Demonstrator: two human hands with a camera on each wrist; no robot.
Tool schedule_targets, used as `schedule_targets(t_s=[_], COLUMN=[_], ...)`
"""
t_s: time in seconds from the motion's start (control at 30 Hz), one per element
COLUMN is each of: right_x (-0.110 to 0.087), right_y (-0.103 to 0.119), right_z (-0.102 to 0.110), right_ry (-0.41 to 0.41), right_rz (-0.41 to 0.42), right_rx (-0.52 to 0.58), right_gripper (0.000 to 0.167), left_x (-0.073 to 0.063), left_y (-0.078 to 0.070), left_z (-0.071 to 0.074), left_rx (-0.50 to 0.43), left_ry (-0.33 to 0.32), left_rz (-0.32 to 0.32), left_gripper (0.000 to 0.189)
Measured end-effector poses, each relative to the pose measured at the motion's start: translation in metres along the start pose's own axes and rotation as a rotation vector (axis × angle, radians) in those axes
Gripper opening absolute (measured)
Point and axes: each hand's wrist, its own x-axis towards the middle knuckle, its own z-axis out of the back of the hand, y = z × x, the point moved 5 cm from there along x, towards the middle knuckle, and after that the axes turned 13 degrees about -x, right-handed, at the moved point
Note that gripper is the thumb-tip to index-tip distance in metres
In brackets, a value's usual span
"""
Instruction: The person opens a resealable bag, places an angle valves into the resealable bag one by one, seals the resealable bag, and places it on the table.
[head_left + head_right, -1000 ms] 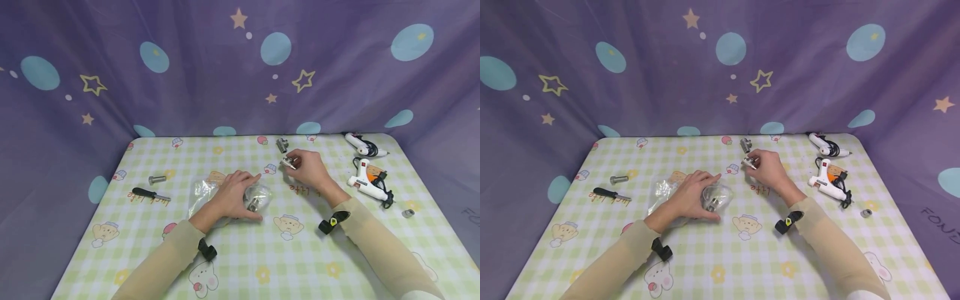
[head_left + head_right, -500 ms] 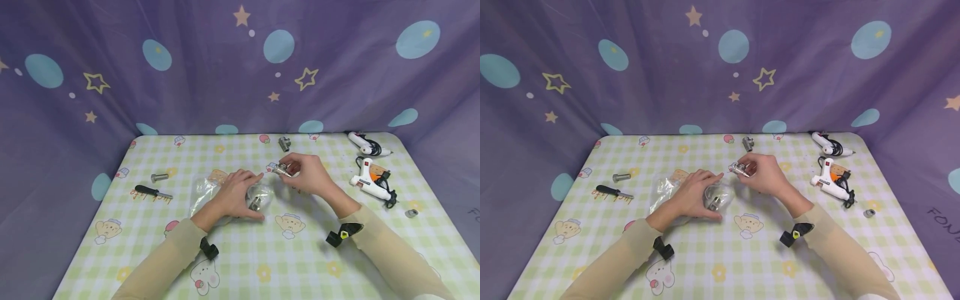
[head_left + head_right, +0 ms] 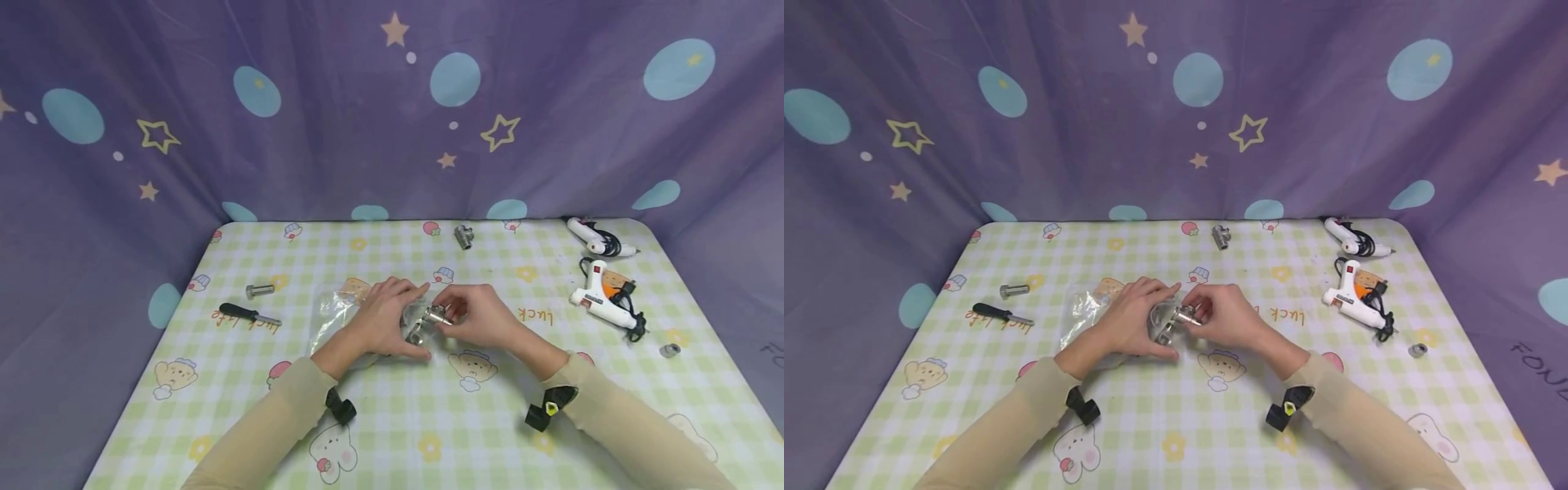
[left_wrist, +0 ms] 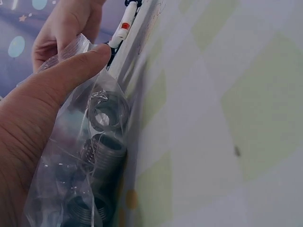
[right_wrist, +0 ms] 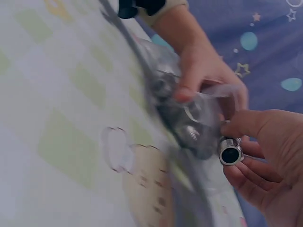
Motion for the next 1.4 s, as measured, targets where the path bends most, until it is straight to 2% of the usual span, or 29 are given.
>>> schedule_targets(t_s=[0.23, 0.3, 0.47, 0.57, 0.77, 0.87, 1.0, 1.23, 1.4], right_x=[-0.008, -0.009, -0.007, -0.006, -0.004, -0.002, 0.003, 0.008, 0.012], right_y=[0.009, 0.011, 0.015, 0.015, 0.017, 0.017, 0.013, 0.002, -0.006], right_z=[-0.028, -0.03, -0.029, -0.028, -0.029, -0.028, -0.022, -0.006, 0.008], right_ry=[0.007, -0.01, -0.037, -0.027, 0.047, 0.053, 0.021, -0.017, -0.053], right_rz=[0.038, 0.075, 0.162, 0.178, 0.212, 0.188, 0.143, 0.116, 0.115], right_rx=[0.193, 0.186, 0.046, 0.011, 0.017, 0.024, 0.049, 0.106, 0.097], right_gripper=[0.027, 0.027, 0.029, 0.033, 0.043, 0.048, 0.049, 0.039, 0.031], left_x=[-0.002, -0.001, -0.002, -0.002, -0.003, -0.003, -0.001, 0.0, 0.0], left_y=[0.0, 0.0, 0.001, 0.001, 0.002, 0.002, 0.002, 0.002, 0.002], left_z=[-0.001, -0.001, -0.001, -0.001, -0.001, 0.0, 0.001, 0.0, -0.001], left_rx=[0.007, 0.007, 0.019, 0.02, 0.025, 0.033, 0.028, 0.007, 0.008], left_ry=[-0.002, -0.006, -0.01, -0.011, -0.013, -0.013, -0.009, 0.003, 0.01], left_rz=[-0.01, -0.017, -0.024, -0.025, -0.026, -0.028, -0.023, -0.002, 0.007], left_gripper=[0.125, 0.126, 0.126, 0.127, 0.127, 0.127, 0.127, 0.126, 0.126])
